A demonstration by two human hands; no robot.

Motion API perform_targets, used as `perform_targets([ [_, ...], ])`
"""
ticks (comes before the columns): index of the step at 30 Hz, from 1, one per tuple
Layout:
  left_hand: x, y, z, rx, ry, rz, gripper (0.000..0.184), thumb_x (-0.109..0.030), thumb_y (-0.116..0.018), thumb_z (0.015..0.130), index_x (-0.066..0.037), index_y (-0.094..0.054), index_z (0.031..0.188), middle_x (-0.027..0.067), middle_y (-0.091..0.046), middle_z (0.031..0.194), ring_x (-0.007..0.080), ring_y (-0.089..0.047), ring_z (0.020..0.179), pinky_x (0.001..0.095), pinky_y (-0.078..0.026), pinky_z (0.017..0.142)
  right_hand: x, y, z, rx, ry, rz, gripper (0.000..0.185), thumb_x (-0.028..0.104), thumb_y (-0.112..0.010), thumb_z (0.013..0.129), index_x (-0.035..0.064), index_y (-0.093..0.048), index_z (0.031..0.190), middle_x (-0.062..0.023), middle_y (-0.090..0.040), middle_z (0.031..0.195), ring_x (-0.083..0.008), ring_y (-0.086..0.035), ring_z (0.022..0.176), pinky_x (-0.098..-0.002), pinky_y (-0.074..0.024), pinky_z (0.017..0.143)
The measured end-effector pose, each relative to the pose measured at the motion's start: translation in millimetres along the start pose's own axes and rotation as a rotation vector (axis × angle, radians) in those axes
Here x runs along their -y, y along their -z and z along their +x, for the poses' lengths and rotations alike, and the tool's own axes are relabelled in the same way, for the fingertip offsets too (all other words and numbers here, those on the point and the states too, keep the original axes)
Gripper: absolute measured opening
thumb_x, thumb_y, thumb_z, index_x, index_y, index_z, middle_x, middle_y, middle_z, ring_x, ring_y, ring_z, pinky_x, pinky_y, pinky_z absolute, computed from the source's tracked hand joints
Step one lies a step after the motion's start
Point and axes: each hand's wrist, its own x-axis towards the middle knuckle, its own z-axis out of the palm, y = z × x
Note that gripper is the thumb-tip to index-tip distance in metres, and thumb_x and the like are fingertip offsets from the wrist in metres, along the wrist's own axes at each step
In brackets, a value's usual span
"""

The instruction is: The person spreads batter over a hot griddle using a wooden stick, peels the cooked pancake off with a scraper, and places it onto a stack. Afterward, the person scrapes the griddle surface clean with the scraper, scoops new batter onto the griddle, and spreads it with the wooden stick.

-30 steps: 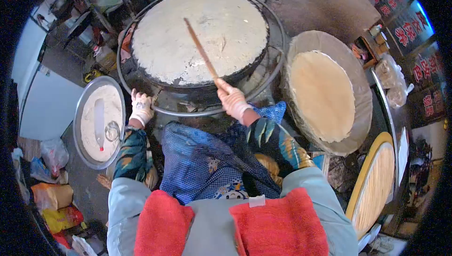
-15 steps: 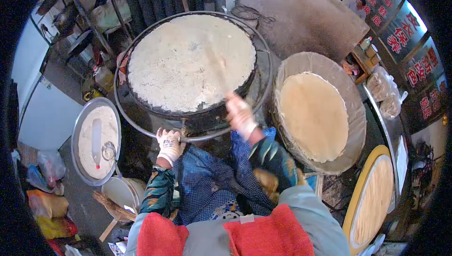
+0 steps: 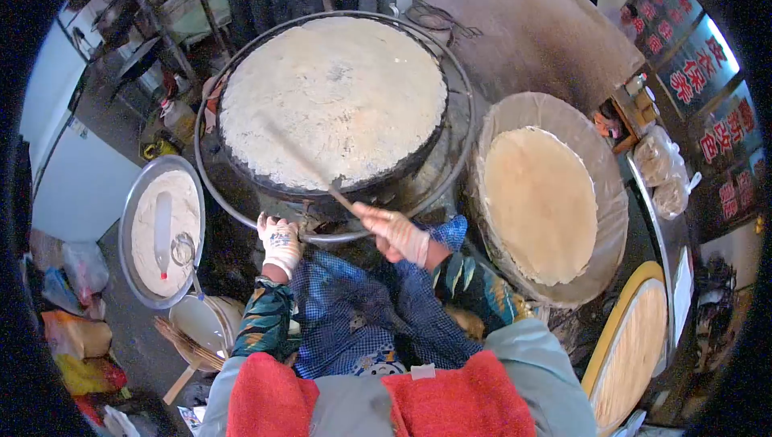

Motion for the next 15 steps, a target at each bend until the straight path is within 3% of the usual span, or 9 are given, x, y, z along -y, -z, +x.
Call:
perform_targets([
  [2,12,-4,2,-0.033,0.0,-0.007,0.017,-0.029,-0.065,0.073,-0.021,-0.074,0.085,0.0075,-0.068,0.097,0.0287,-0.057,0.108,0.0562,-0.018,0.113,-2,-9,5,0.149,-0.008,0.025,0.05,0.038,-0.051,0.098,0.0173,-0.044,0.143,0.0013,-0.04,0.051,-0.0075,-0.035,0.036,-0.0243,-0.0253,0.033],
  [6,38,-2,4,-0.057,0.041,-0.009,0.019,-0.028,-0.064,0.073,-0.019,-0.075,0.086,0.0074,-0.067,0.098,0.0281,-0.054,0.115,0.0614,-0.013,0.113,54,10,38,-0.156,0.201,0.019,0.047,0.038,-0.052,0.097,0.0157,-0.05,0.138,0.0035,-0.046,0.056,-0.0076,-0.041,0.039,-0.0233,-0.0279,0.035],
  [8,52,2,4,-0.117,0.059,-0.046,0.021,-0.028,-0.064,0.071,-0.019,-0.075,0.086,0.0074,-0.066,0.1,0.0282,-0.052,0.118,0.0621,-0.011,0.114,93,39,65,-0.176,0.255,0.194,0.046,0.041,-0.054,0.096,0.0215,-0.049,0.138,0.0014,-0.051,0.063,-0.0068,-0.042,0.04,-0.0234,-0.028,0.034],
  [10,72,-3,8,-0.128,0.05,-0.04,0.02,-0.024,-0.062,0.072,-0.018,-0.075,0.086,0.0078,-0.064,0.107,0.0283,-0.048,0.124,0.0639,-0.011,0.113,112,79,109,-0.42,0.233,-0.349,0.043,0.042,-0.047,0.097,0.0301,-0.046,0.138,-0.0086,-0.064,0.076,-0.0192,-0.058,0.05,-0.0336,-0.0443,0.044],
  [13,97,-7,15,-0.19,0.053,-0.047,0.016,-0.024,-0.061,0.077,-0.019,-0.074,0.086,0.0077,-0.062,0.116,0.0296,-0.043,0.131,0.0629,-0.008,0.114,119,114,143,-0.695,0.251,-1.737,0.04,0.04,-0.038,0.099,0.0346,-0.043,0.138,-0.0176,-0.069,0.095,-0.0352,-0.067,0.077,-0.0467,-0.052,0.068],
  [15,113,-5,21,-0.175,0.105,-0.067,0.015,-0.026,-0.065,0.076,-0.018,-0.073,0.086,0.0107,-0.055,0.132,0.0306,-0.034,0.138,0.0617,-0.004,0.115,136,111,140,-0.669,0.136,-1.705,0.041,0.037,-0.036,0.099,0.0335,-0.041,0.14,-0.0185,-0.067,0.101,-0.0398,-0.064,0.088,-0.0485,-0.0488,0.079],
])
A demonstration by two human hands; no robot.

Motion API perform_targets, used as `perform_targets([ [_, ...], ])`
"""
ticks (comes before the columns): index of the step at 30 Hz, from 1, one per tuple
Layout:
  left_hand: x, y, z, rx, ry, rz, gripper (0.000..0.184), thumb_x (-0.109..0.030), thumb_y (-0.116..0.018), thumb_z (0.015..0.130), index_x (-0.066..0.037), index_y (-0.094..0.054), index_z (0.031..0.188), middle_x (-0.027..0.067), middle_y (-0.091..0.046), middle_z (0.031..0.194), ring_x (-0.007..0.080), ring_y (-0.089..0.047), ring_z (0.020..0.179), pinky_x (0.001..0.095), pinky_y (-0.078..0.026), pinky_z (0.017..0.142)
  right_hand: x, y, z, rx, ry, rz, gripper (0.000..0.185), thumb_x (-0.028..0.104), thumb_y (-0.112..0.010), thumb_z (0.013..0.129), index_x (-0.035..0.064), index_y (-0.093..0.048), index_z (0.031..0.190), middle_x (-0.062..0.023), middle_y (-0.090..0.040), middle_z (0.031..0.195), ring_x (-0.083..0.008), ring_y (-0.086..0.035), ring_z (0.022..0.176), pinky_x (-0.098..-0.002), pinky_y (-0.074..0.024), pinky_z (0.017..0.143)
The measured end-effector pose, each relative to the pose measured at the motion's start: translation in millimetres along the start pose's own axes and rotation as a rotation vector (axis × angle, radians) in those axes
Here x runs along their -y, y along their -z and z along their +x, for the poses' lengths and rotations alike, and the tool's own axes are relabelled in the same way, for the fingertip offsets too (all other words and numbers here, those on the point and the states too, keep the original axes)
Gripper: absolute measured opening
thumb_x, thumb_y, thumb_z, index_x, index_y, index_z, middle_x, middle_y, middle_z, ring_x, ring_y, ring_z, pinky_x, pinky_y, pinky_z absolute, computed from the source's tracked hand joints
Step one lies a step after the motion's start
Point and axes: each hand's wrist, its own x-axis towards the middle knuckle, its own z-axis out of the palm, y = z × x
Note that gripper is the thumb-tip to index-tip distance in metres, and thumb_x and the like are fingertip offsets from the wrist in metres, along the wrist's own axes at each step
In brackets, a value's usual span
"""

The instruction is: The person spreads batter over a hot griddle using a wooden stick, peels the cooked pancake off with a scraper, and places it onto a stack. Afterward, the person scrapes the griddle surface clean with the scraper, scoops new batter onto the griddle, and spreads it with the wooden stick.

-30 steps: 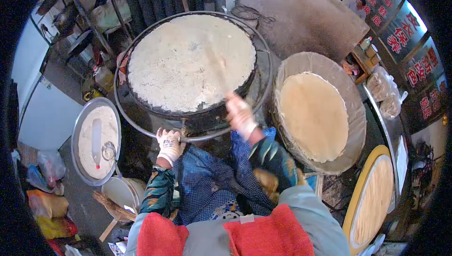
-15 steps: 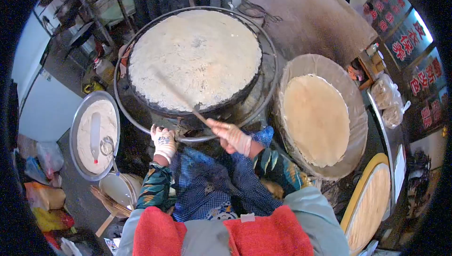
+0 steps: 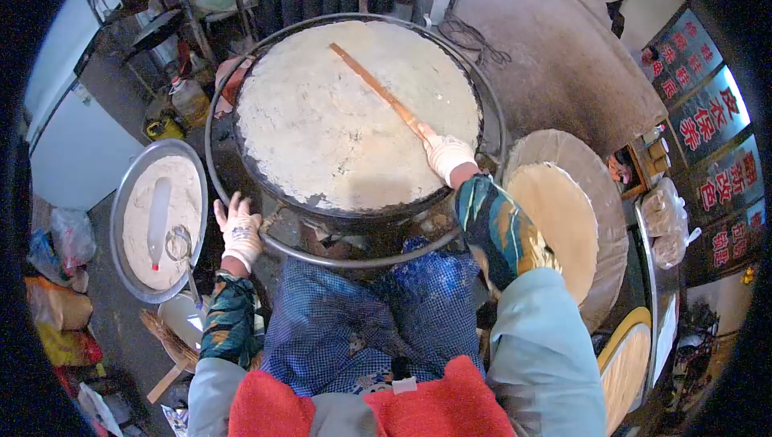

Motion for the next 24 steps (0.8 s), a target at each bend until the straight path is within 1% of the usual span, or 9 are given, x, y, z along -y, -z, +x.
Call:
perform_targets([
  [2,11,6,11,0.005,0.06,-0.006,0.015,-0.024,-0.064,0.077,-0.018,-0.073,0.087,0.0129,-0.049,0.14,0.0315,-0.027,0.142,0.0612,0.0,0.115,-3,2,6,0.014,-0.043,-0.038,0.041,0.035,-0.035,0.1,0.0319,-0.041,0.14,-0.0191,-0.067,0.101,-0.0398,-0.064,0.093,-0.0483,-0.0485,0.081],
  [7,45,14,28,0.01,0.188,0.115,0.062,-0.007,-0.05,0.082,-0.018,-0.04,0.143,0.0111,-0.026,0.155,0.0322,-0.015,0.146,0.0604,-0.003,0.115,0,4,33,-0.046,-0.11,0.023,0.041,0.032,-0.035,0.099,0.0262,-0.043,0.139,-0.0198,-0.066,0.105,-0.0395,-0.063,0.096,-0.0482,-0.0483,0.084],
  [12,-15,55,-16,-0.486,0.04,-0.11,0.063,-0.011,-0.064,0.068,-0.004,-0.049,0.128,0.0194,-0.044,0.135,0.0368,-0.035,0.131,0.0576,-0.019,0.112,-7,-13,20,-0.189,0.049,0.469,0.044,0.035,-0.039,0.098,0.029,-0.042,0.141,-0.0213,-0.064,0.11,-0.0411,-0.06,0.103,-0.0477,-0.0479,0.089],
  [15,-103,72,-38,-0.278,-0.245,-0.4,0.038,-0.018,-0.065,0.064,-0.005,-0.057,0.099,0.0156,-0.056,0.103,0.0325,-0.051,0.106,0.0501,-0.034,0.099,21,15,-41,-0.02,-0.034,0.152,0.04,0.031,-0.041,0.098,0.028,-0.049,0.137,-0.0224,-0.066,0.105,-0.0394,-0.062,0.098,-0.0469,-0.0483,0.087],
  [16,-137,84,-38,0.222,-0.214,-0.252,0.038,-0.025,-0.067,0.068,-0.007,-0.059,0.101,0.014,-0.059,0.1,0.033,-0.053,0.106,0.0515,-0.031,0.102,20,15,-44,0.031,-0.079,0.088,0.04,0.031,-0.041,0.098,0.0285,-0.049,0.137,-0.0221,-0.066,0.105,-0.0392,-0.062,0.098,-0.0468,-0.0483,0.087],
  [17,-159,58,-49,0.225,-0.316,-0.276,0.039,-0.031,-0.067,0.074,-0.007,-0.059,0.104,0.0146,-0.06,0.102,0.0348,-0.053,0.107,0.0546,-0.027,0.105,19,17,-41,0.075,-0.117,0.019,0.04,0.031,-0.041,0.098,0.029,-0.048,0.138,-0.0217,-0.066,0.106,-0.0389,-0.063,0.098,-0.0467,-0.0482,0.087],
  [18,-173,6,-69,-0.177,-0.389,-0.346,0.04,-0.035,-0.065,0.079,-0.006,-0.058,0.105,0.014,-0.06,0.101,0.035,-0.054,0.107,0.0574,-0.024,0.107,16,14,-37,0.015,-0.095,0.009,0.041,0.029,-0.045,0.098,0.0263,-0.047,0.139,-0.0209,-0.067,0.103,-0.0374,-0.065,0.09,-0.0442,-0.0499,0.083],
  [22,-163,8,-49,0.215,-0.21,-0.158,0.041,-0.038,-0.07,0.075,-0.014,-0.063,0.107,0.0087,-0.065,0.101,0.0305,-0.055,0.108,0.0571,-0.023,0.108,-2,8,-39,-0.239,0.021,0.681,0.038,0.025,-0.052,0.097,0.0221,-0.055,0.134,-0.0153,-0.069,0.09,-0.0317,-0.065,0.077,-0.039,-0.0515,0.074],
  [24,-141,11,-48,0.211,-0.208,-0.091,0.043,-0.04,-0.072,0.072,-0.015,-0.065,0.105,0.0073,-0.066,0.099,0.0295,-0.055,0.109,0.0552,-0.025,0.107,11,46,-80,0.02,-0.23,0.956,0.037,0.024,-0.05,0.097,0.0207,-0.056,0.134,-0.0133,-0.069,0.086,-0.0303,-0.065,0.074,-0.0397,-0.0511,0.072],
])
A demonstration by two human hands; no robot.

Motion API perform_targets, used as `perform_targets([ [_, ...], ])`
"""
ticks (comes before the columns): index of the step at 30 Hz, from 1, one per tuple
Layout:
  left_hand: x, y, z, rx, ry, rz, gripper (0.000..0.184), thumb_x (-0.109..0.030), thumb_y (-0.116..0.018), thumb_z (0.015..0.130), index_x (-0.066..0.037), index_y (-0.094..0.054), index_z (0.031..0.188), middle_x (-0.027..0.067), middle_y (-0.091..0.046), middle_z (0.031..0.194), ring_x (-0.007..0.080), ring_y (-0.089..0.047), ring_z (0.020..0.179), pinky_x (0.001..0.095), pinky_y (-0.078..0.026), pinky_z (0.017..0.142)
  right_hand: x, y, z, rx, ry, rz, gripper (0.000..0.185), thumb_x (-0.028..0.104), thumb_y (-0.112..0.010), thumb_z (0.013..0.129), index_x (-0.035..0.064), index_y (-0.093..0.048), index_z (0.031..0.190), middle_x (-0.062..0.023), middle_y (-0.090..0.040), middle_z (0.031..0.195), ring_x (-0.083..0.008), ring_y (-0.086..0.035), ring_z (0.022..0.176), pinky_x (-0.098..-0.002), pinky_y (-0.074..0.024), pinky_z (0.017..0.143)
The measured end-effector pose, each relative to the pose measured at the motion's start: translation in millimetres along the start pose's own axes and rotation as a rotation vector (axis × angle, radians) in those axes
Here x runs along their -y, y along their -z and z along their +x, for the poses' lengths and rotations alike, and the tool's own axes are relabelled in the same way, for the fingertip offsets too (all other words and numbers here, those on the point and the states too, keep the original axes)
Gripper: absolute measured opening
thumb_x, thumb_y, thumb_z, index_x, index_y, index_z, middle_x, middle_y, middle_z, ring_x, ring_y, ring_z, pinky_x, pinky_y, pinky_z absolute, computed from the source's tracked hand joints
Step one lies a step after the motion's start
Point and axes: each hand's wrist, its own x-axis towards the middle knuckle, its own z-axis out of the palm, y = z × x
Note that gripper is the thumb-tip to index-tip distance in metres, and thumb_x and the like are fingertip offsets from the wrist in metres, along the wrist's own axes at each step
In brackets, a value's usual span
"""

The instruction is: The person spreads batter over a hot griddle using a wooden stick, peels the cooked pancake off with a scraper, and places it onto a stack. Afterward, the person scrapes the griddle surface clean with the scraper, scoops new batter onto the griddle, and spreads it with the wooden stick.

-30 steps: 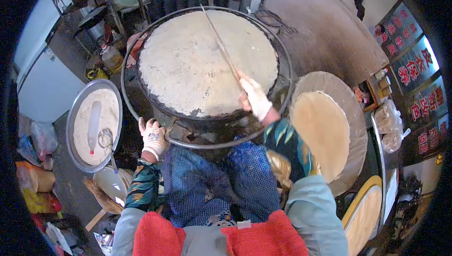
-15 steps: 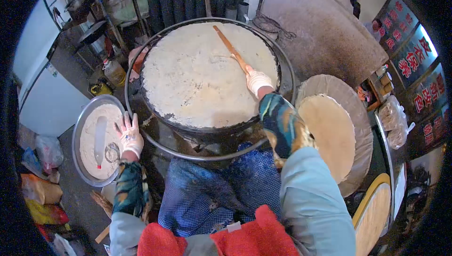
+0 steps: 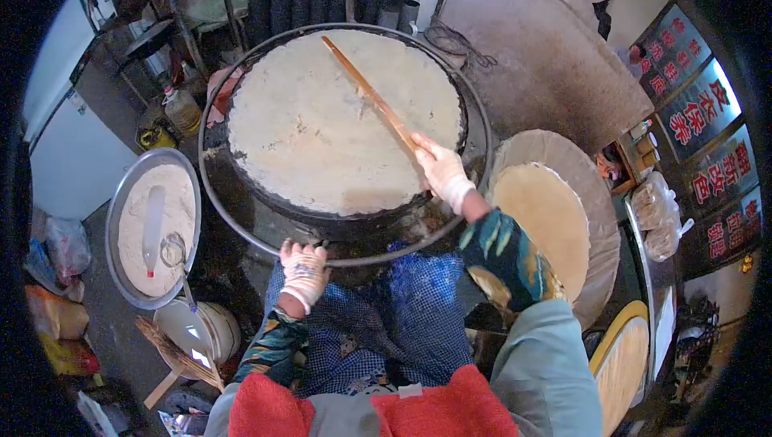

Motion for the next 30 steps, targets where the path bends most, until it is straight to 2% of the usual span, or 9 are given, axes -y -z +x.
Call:
perform_targets([
  [2,20,2,3,0.031,0.052,0.074,0.04,-0.04,-0.072,0.071,-0.016,-0.067,0.102,0.0067,-0.066,0.099,0.0289,-0.056,0.108,0.0536,-0.024,0.108,-17,4,-16,0.083,-0.127,0.071,0.043,0.018,-0.048,0.096,0.0252,-0.05,0.138,-0.0144,-0.065,0.076,-0.0328,-0.062,0.062,-0.042,-0.0509,0.062],
  [5,57,-10,14,0.021,0.111,0.204,0.023,-0.033,-0.067,0.068,-0.018,-0.073,0.084,0.0062,-0.069,0.09,0.0289,-0.057,0.108,0.0521,-0.022,0.11,-153,9,10,-0.119,0.649,-0.777,0.055,0.012,-0.047,0.093,0.03,-0.039,0.144,-0.0183,-0.062,0.069,-0.0365,-0.061,0.058,-0.0444,-0.0514,0.056],
  [6,70,-6,16,0.006,0.102,0.196,0.019,-0.03,-0.067,0.066,-0.018,-0.074,0.079,0.0083,-0.069,0.087,0.0305,-0.057,0.107,0.0512,-0.022,0.111,-113,17,-3,-0.014,0.407,-0.943,0.058,0.011,-0.045,0.092,0.0335,-0.034,0.144,-0.0224,-0.064,0.073,-0.0384,-0.063,0.063,-0.0471,-0.0517,0.059],
  [11,143,-12,25,-0.23,-0.025,0.299,0.018,-0.019,-0.061,0.07,-0.014,-0.075,0.079,0.0114,-0.067,0.088,0.0325,-0.055,0.108,0.0507,-0.019,0.116,-90,33,41,0.02,0.285,-0.988,0.039,0.029,-0.033,0.099,0.0284,-0.041,0.138,-0.0224,-0.067,0.088,-0.0379,-0.067,0.08,-0.0498,-0.0514,0.073],
  [12,159,-13,31,-0.183,-0.011,0.292,0.02,-0.022,-0.062,0.07,-0.014,-0.076,0.081,0.0107,-0.067,0.09,0.032,-0.055,0.11,0.0503,-0.015,0.117,-84,35,55,0.016,-0.005,-0.714,0.037,0.04,-0.032,0.101,0.0312,-0.049,0.133,-0.0211,-0.066,0.08,-0.0372,-0.064,0.083,-0.0456,-0.0493,0.077],
  [22,243,20,82,0.286,-0.003,0.624,0.022,-0.023,-0.056,0.079,-0.023,-0.072,0.093,0.0066,-0.063,0.1,0.0284,-0.048,0.119,0.0512,-0.004,0.118,-97,61,169,-0.176,0.144,-0.941,0.037,0.035,-0.036,0.098,0.0245,-0.048,0.132,-0.0218,-0.067,0.092,-0.0438,-0.063,0.085,-0.053,-0.0494,0.075],
  [23,277,-12,91,0.204,0.035,0.615,0.033,-0.019,-0.051,0.086,-0.023,-0.064,0.116,0.0041,-0.06,0.091,0.0243,-0.053,0.106,0.048,-0.033,0.108,-83,63,170,-0.192,0.054,-0.956,0.038,0.034,-0.036,0.098,0.0239,-0.047,0.133,-0.0224,-0.067,0.097,-0.043,-0.063,0.09,-0.0511,-0.0488,0.077],
  [26,386,-104,114,-0.057,-0.109,0.207,0.026,-0.018,-0.052,0.083,-0.022,-0.064,0.106,0.0049,-0.061,0.091,0.0235,-0.052,0.106,0.0476,-0.027,0.105,-102,74,186,-0.215,0.084,-0.892,0.041,0.034,-0.037,0.099,0.0272,-0.043,0.138,-0.0223,-0.065,0.105,-0.0422,-0.062,0.096,-0.0497,-0.0484,0.082],
  [30,399,-130,140,-0.302,-0.135,-1.107,0.045,-0.018,-0.044,0.093,-0.023,-0.037,0.137,0.0013,-0.054,0.092,0.0178,-0.052,0.086,0.0367,-0.044,0.066,-138,88,172,-0.189,0.057,-0.79,0.043,0.036,-0.039,0.099,0.0285,-0.041,0.141,-0.0211,-0.065,0.107,-0.0431,-0.061,0.098,-0.049,-0.0486,0.084],
])
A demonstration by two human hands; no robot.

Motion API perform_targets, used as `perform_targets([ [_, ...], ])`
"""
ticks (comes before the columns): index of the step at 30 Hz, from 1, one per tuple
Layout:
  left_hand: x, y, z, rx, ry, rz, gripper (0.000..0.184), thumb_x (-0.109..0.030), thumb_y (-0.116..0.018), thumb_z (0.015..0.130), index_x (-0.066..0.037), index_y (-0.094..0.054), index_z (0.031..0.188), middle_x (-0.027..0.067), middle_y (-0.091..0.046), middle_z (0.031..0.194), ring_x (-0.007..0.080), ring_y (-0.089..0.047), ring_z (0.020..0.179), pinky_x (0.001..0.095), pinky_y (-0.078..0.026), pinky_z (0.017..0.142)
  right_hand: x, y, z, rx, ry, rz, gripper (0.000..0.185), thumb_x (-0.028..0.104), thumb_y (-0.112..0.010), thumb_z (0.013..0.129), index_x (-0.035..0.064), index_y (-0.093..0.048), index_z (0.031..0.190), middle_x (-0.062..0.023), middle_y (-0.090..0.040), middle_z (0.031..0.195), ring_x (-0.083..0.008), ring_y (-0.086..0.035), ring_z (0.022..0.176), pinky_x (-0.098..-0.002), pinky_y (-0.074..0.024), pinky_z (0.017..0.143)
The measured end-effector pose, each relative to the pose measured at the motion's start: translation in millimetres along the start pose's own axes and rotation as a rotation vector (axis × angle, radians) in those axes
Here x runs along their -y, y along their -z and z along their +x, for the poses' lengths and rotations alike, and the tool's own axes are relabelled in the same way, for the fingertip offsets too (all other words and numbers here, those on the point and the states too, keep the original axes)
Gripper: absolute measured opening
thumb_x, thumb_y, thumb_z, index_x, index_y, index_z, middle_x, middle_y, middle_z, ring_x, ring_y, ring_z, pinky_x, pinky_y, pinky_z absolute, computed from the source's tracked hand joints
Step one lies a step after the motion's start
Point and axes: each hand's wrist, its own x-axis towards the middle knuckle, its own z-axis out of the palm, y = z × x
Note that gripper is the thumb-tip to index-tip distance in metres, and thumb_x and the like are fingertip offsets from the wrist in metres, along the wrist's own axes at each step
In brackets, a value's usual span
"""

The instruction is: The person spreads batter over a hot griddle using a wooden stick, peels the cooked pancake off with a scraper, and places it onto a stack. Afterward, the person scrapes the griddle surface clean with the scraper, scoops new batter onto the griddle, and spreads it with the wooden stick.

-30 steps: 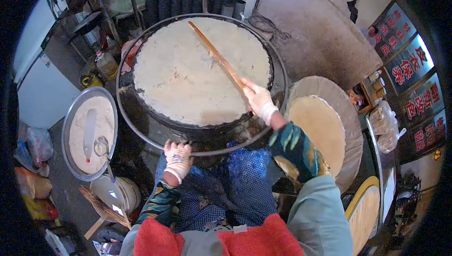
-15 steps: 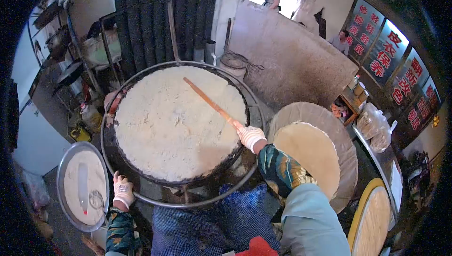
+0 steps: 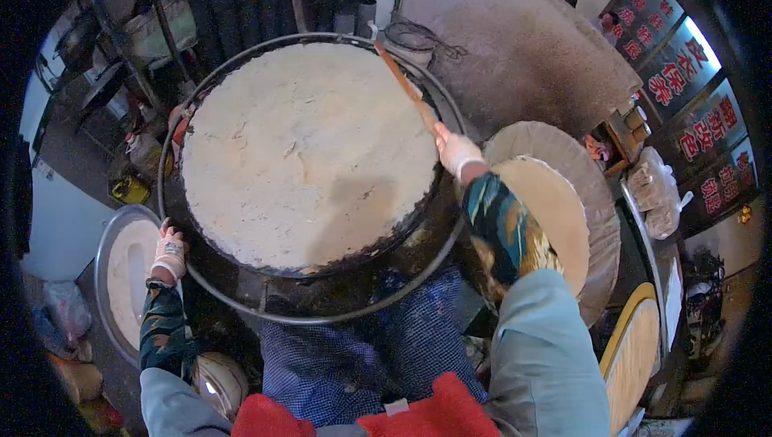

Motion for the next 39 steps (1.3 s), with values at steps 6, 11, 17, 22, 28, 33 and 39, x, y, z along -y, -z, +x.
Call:
perform_targets([
  [6,25,14,8,0.086,-0.495,1.123,0.041,-0.031,-0.036,0.1,-0.025,-0.034,0.14,-0.0003,-0.055,0.093,0.018,-0.052,0.081,0.0363,-0.045,0.062,-70,-64,-135,-0.045,0.044,0.42,0.045,0.022,-0.045,0.099,0.0216,-0.04,0.144,-0.0175,-0.065,0.089,-0.0303,-0.061,0.078,-0.0417,-0.0506,0.074],
  [11,-176,-39,6,0.638,0.004,1.836,0.029,-0.025,-0.046,0.093,-0.021,-0.063,0.116,0.0015,-0.065,0.096,0.023,-0.056,0.1,0.0467,-0.036,0.099,-2,-5,-301,0.094,-0.022,0.698,0.044,0.026,-0.044,0.101,0.0217,-0.041,0.145,-0.0037,-0.059,0.082,-0.0167,-0.054,0.068,-0.0323,-0.0468,0.064],
  [17,-222,-108,-54,0.315,-0.179,1.645,0.021,-0.023,-0.056,0.079,-0.014,-0.075,0.081,0.0079,-0.072,0.088,0.0247,-0.062,0.104,0.0404,-0.037,0.101,99,65,-429,0.813,-0.324,1.853,0.055,0.036,-0.051,0.099,0.0212,-0.032,0.149,0.006,-0.041,0.056,-0.0053,-0.034,0.041,-0.0216,-0.03,0.04],
  [22,-376,-260,-102,0.315,0.188,1.138,0.015,-0.027,-0.065,0.075,-0.016,-0.074,0.078,0.0085,-0.069,0.073,0.028,-0.067,0.073,0.0407,-0.046,0.068,178,80,-418,0.833,-0.008,2.092,0.058,0.043,-0.047,0.099,0.0164,-0.032,0.148,-0.0075,-0.054,0.059,-0.0118,-0.04,0.039,-0.0234,-0.0329,0.038],
  [28,-419,-369,-230,0.503,-0.068,0.329,0.034,-0.025,-0.061,0.079,-0.008,-0.058,0.109,0.0172,-0.06,0.113,0.0303,-0.058,0.108,0.0445,-0.047,0.089,209,90,-417,1.139,0.166,1.492,0.055,0.041,-0.05,0.096,0.0047,-0.046,0.137,-0.014,-0.061,0.057,-0.0136,-0.052,0.036,-0.0214,-0.0382,0.033],
  [33,-341,-389,-261,0.301,-0.073,0.3,0.039,-0.025,-0.057,0.089,-0.009,-0.055,0.124,0.0136,-0.057,0.121,0.022,-0.051,0.118,0.0345,-0.043,0.096,235,78,-436,1.44,0.254,0.787,0.047,0.038,-0.052,0.093,0.0061,-0.058,0.127,-0.008,-0.058,0.055,-0.0113,-0.053,0.04,-0.0207,-0.0389,0.037],
  [39,-322,-361,-289,0.222,-0.051,0.327,0.035,-0.024,-0.056,0.09,-0.009,-0.058,0.121,0.0125,-0.059,0.118,0.0224,-0.053,0.115,0.0341,-0.044,0.094,315,51,-465,1.668,0.269,0.817,0.044,0.034,-0.046,0.099,-0.0001,-0.058,0.123,-0.005,-0.056,0.059,-0.0112,-0.05,0.045,-0.0244,-0.0372,0.043],
])
